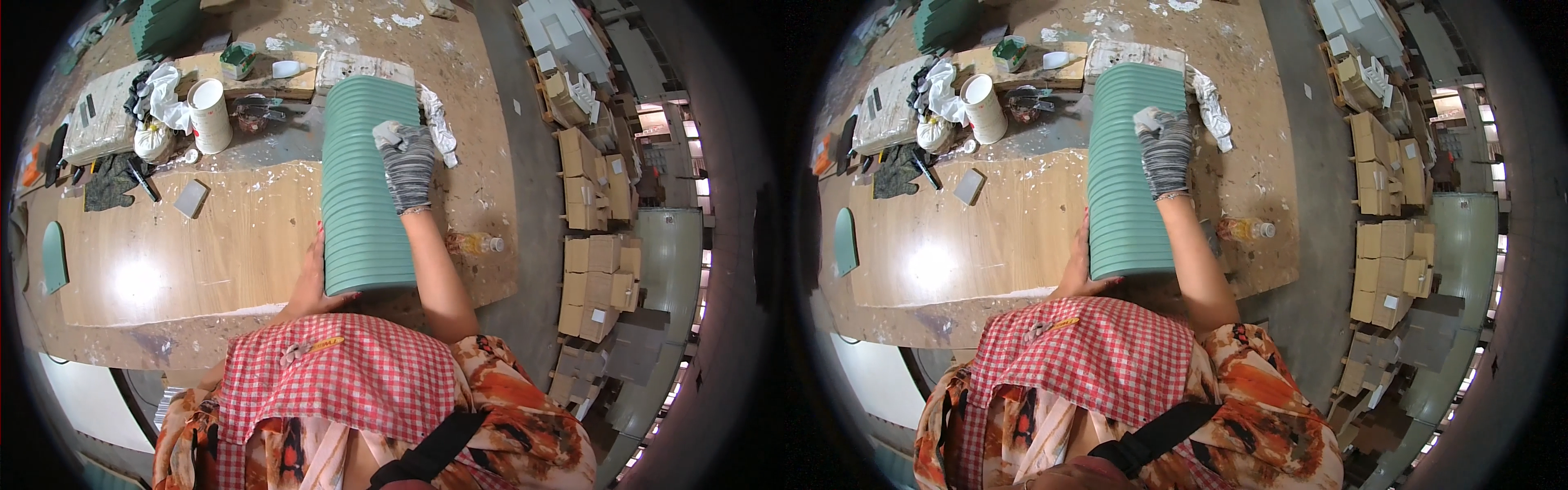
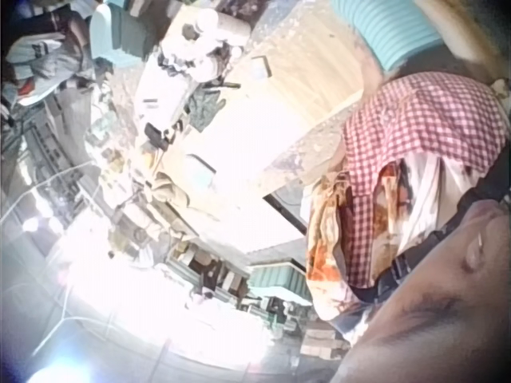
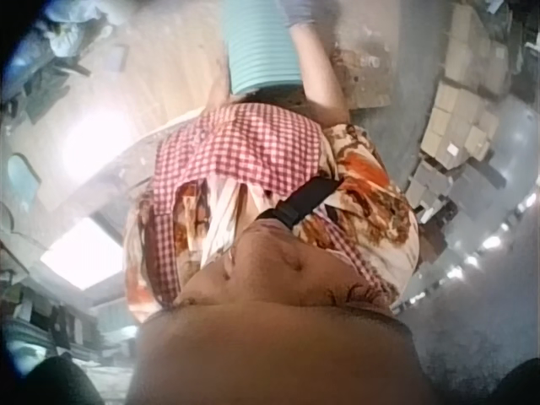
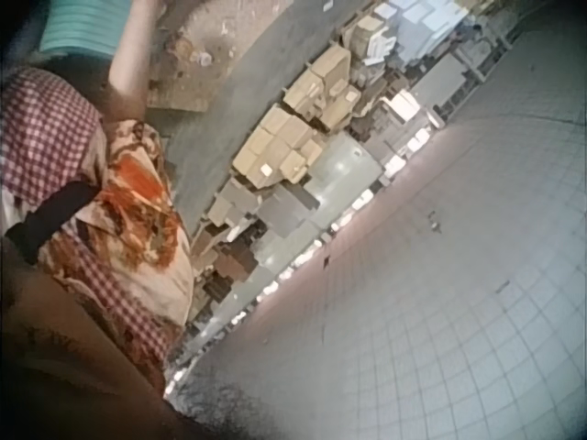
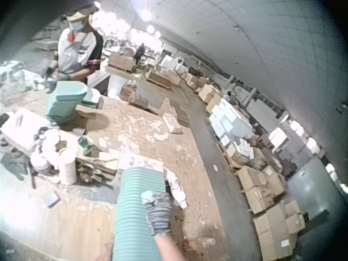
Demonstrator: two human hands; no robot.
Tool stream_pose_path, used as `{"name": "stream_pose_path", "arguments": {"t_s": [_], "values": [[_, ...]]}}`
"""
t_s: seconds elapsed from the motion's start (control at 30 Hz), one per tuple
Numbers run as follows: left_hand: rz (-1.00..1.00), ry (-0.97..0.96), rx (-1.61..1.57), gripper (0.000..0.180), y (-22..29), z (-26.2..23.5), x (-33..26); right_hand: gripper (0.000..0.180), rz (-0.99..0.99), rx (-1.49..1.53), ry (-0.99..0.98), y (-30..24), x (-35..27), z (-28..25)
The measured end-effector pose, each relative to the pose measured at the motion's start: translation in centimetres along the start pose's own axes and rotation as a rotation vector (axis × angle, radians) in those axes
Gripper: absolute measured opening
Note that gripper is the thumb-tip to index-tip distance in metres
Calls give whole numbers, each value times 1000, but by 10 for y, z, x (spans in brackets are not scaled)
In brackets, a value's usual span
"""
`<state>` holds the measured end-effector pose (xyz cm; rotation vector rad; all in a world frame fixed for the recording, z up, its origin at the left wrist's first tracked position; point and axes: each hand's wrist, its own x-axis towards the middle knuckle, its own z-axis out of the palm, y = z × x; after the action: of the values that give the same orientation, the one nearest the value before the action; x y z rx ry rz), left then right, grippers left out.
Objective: The person applies liquid from a bottle to a cloth and wipes the surface and edges of curved green foam blocks stacked on a workbench.
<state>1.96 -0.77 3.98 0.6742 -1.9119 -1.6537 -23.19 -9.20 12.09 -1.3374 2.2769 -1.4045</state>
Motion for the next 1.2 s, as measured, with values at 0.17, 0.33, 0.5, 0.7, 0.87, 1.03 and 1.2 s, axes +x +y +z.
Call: {"name": "stream_pose_path", "arguments": {"t_s": [0.17, 0.33, 0.5, 0.7, 0.87, 1.03, 1.2], "values": [[18, -2, -2, 128, -8, 2, -1, 30, -196, -146, -57, -24, 5, 21], [66, -6, 21, 128, -5, 5, 1, 29, -208, -248, -96, -19, 10, 24], [33, -11, 27, 127, -2, 2, -4, 29, -110, -189, -62, 11, 15, 5], [24, -30, 8, 128, 4, 4, 2, 27, 297, 457, -29, 79, 35, -39], [27, -4, 30, 126, 1, -1, 1, 39, 203, -38, 117, 41, 27, -48], [19, -17, 38, 126, 3, 5, 4, 28, 116, -133, 194, 51, 28, -65], [15, 11, 46, 126, 6, -1, -1, 27, 122, -141, 126, 46, 32, -50]]}}
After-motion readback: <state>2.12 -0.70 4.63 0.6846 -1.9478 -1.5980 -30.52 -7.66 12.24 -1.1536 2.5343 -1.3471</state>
